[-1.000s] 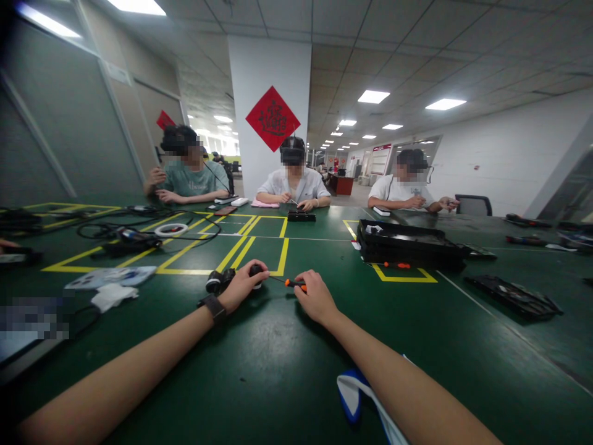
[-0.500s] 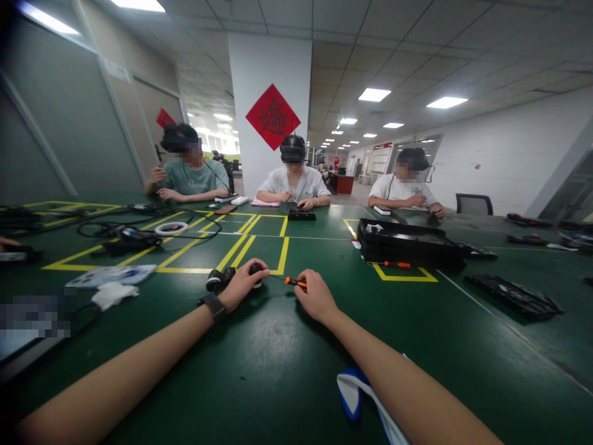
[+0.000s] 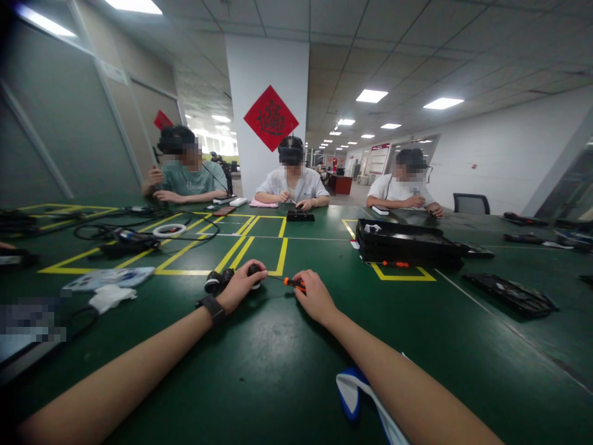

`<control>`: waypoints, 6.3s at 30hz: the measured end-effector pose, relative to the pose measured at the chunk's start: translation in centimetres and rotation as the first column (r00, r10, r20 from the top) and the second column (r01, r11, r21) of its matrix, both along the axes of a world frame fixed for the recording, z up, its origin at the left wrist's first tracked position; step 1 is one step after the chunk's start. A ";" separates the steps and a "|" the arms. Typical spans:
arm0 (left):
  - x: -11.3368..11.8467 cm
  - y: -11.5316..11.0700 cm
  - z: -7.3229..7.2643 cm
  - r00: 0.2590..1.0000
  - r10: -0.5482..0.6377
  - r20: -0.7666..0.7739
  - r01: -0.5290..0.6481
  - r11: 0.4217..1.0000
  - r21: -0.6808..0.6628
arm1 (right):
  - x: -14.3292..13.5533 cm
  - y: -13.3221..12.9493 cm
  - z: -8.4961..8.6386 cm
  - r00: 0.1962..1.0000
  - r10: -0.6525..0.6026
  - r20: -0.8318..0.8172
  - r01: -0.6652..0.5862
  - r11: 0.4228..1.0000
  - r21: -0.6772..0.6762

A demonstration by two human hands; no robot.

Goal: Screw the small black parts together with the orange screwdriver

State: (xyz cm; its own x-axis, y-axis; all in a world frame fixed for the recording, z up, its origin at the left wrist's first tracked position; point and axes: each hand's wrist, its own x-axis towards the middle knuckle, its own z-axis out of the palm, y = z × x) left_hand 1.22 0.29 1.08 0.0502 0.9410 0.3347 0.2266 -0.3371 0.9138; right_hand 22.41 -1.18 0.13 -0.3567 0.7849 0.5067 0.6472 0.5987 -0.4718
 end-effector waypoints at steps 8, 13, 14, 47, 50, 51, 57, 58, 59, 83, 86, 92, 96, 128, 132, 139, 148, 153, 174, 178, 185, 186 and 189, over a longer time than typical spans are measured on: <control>-0.1 0.2 -0.2 0.999 -0.034 -0.001 0.034 0.999 -0.003 | 0.0 0.7 -0.6 0.999 -0.026 -0.028 0.024 0.999 -0.047; -0.2 0.3 -0.6 1.000 -0.014 0.011 0.014 1.000 0.011 | 0.3 0.6 -0.3 0.997 0.033 -0.072 -0.036 0.998 -0.048; -0.2 0.4 -0.6 1.000 -0.010 0.011 0.010 1.000 0.013 | 0.3 0.5 -0.2 0.995 0.047 -0.084 -0.050 0.998 -0.040; -0.1 0.2 -0.5 0.999 0.005 0.034 -0.005 1.000 -0.011 | 0.1 0.1 0.0 0.997 0.046 -0.067 -0.048 0.999 -0.025; 0.0 0.1 -0.4 0.999 -0.002 0.033 0.003 1.000 -0.009 | 0.0 0.2 -0.1 0.995 0.012 -0.100 -0.018 0.998 -0.063; 0.0 0.1 -0.3 0.999 -0.002 0.034 0.003 1.000 -0.012 | 0.0 0.2 -0.1 0.995 -0.004 -0.100 -0.004 0.997 -0.077; 0.0 0.0 -0.3 0.999 -0.008 0.044 0.009 1.000 -0.016 | 0.2 0.3 -0.1 0.997 0.036 -0.066 -0.039 0.999 -0.033; -0.1 0.1 -0.3 0.999 -0.013 0.041 0.013 1.000 -0.012 | 0.2 0.3 -0.1 0.997 0.040 -0.069 -0.041 0.999 -0.024; -0.1 0.1 -0.4 0.999 -0.018 0.037 0.018 1.000 -0.008 | 0.1 0.3 -0.1 0.997 0.036 -0.073 -0.038 0.999 -0.022; 0.0 0.0 -0.2 0.999 0.008 0.041 -0.007 1.000 -0.022 | 0.1 0.3 0.0 0.998 0.023 -0.059 -0.026 0.999 -0.036; 0.0 0.1 -0.3 1.000 0.002 0.029 -0.001 1.000 -0.014 | -0.1 0.3 0.0 0.998 0.013 -0.061 -0.016 0.999 -0.046; -0.1 0.3 -0.4 1.000 -0.019 0.020 0.019 1.000 -0.010 | 0.1 0.4 0.0 0.999 0.007 -0.052 -0.009 0.999 -0.043; 0.1 0.2 -0.3 0.997 -0.040 0.060 0.043 0.998 -0.047 | 0.2 -0.1 0.4 0.995 0.024 -0.096 -0.031 0.997 -0.066; -0.1 0.2 -0.2 0.998 -0.062 -0.003 0.062 0.998 -0.034 | -0.3 -1.5 1.2 0.998 0.040 0.042 -0.040 0.999 0.001; -0.1 0.3 -0.3 0.998 -0.065 -0.025 0.065 0.998 -0.018 | -0.4 -1.4 0.9 0.997 -0.024 0.079 0.024 1.000 -0.008; -0.1 0.4 -0.4 0.998 -0.056 -0.007 0.055 0.998 -0.032 | -0.4 -1.0 0.9 0.994 -0.019 0.110 0.023 0.999 -0.031; -0.1 0.4 -0.5 0.996 -0.076 0.035 0.077 0.996 -0.034 | -0.4 -1.3 0.8 0.998 -0.028 0.064 0.032 0.997 -0.063; -0.1 0.2 -0.2 0.995 -0.080 0.052 0.082 0.996 -0.038 | -0.4 -1.1 0.8 0.997 0.000 0.071 0.002 1.000 -0.024; -0.1 0.3 -0.4 0.995 -0.068 0.067 0.072 0.996 -0.059 | -0.2 -1.1 1.1 0.997 0.066 -0.040 -0.066 0.998 -0.015; 0.0 0.3 -0.2 0.997 -0.067 0.041 0.068 0.997 -0.036 | -0.3 -1.1 1.0 0.996 0.080 -0.041 -0.081 0.996 -0.023; -0.1 0.1 -0.2 0.997 -0.080 0.022 0.081 0.996 -0.030 | -0.4 -0.8 0.6 0.997 0.072 0.027 -0.071 0.997 -0.027; -0.1 0.1 -0.2 0.996 -0.081 0.027 0.082 0.996 -0.033 | -0.4 -0.8 0.6 0.997 0.076 0.028 -0.075 0.997 -0.034; -0.1 0.0 -0.1 0.996 -0.078 0.047 0.080 0.996 -0.045 | -0.4 -0.9 0.7 0.997 0.076 0.024 -0.075 0.996 -0.050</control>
State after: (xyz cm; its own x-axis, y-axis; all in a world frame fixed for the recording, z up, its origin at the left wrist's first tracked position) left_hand 1.16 0.27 1.00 0.1113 0.9493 0.2940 0.1594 -0.3090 0.9376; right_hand 21.99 -2.11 0.79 -0.4285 0.7788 0.4581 0.6136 0.6230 -0.4853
